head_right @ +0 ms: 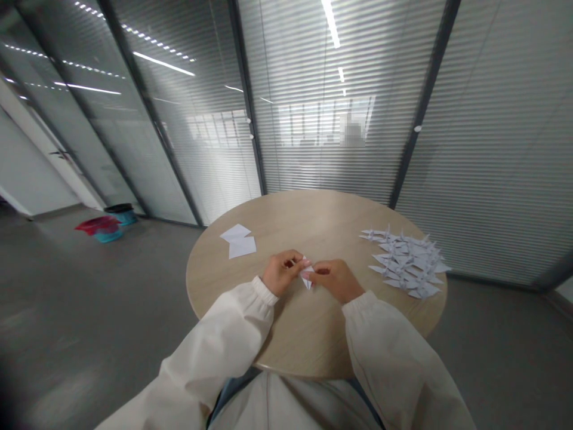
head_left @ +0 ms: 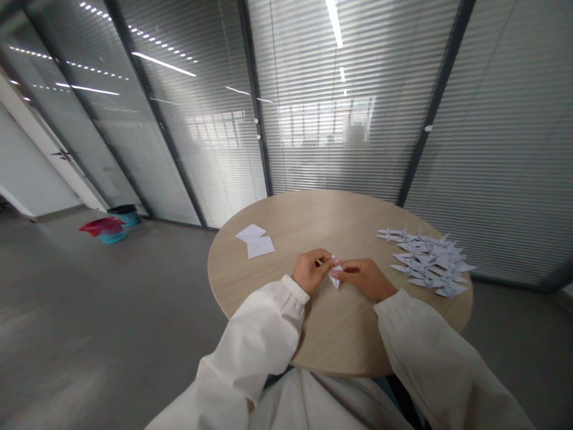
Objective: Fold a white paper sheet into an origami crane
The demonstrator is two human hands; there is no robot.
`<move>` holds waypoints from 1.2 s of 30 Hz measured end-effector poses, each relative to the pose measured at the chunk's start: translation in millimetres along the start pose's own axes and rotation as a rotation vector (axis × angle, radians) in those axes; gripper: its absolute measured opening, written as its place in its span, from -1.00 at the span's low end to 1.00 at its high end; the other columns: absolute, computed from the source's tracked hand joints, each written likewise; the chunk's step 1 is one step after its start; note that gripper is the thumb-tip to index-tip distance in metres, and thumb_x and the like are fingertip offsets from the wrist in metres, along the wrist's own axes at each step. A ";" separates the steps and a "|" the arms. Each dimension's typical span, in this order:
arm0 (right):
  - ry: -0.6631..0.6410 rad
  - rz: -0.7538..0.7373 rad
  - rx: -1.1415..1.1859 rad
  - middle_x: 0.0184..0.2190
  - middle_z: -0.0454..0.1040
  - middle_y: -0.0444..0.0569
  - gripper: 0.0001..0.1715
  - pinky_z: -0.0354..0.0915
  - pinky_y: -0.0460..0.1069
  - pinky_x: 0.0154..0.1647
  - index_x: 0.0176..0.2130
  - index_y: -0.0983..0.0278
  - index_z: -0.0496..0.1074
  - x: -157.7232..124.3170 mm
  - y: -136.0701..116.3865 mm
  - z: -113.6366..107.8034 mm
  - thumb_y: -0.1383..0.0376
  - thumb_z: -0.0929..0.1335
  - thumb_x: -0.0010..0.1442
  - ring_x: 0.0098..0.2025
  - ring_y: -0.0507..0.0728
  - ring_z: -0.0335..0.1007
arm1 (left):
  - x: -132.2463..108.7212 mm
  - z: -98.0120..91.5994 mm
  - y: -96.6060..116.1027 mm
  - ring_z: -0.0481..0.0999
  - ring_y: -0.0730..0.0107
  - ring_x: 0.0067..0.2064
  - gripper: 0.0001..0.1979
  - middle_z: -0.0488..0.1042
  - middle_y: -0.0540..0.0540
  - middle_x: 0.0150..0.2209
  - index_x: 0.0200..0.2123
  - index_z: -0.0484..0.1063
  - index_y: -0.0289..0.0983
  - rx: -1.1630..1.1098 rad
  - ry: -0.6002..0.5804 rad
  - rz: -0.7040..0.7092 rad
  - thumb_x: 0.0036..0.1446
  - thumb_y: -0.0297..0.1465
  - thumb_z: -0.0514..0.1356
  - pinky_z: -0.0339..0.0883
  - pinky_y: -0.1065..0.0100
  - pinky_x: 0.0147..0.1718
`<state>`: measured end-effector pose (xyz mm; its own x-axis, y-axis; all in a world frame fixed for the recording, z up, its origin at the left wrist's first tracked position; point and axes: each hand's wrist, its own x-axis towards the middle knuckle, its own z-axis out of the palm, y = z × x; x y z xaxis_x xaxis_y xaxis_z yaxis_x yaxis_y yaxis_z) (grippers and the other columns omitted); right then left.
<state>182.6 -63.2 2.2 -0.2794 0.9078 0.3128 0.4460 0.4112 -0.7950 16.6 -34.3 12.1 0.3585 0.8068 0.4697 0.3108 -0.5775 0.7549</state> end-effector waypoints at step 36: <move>0.258 -0.336 -0.357 -0.38 0.36 -0.05 -0.60 0.28 -0.06 -0.37 -0.06 0.18 0.44 -1.8 6.6 7.2 0.40 0.29 0.09 -0.43 0.04 0.27 | 12.4 2.7 -17.0 0.46 0.49 -0.59 -0.68 0.40 0.08 -0.64 -0.41 0.26 -0.32 -0.601 0.092 -0.403 -0.10 -0.22 0.26 0.43 0.41 -0.56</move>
<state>179.9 -62.7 -7.4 -0.2583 0.6940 0.6720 0.6412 0.6435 -0.4181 18.2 -14.8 3.9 0.2342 0.9649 0.1187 -0.1435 -0.0865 0.9859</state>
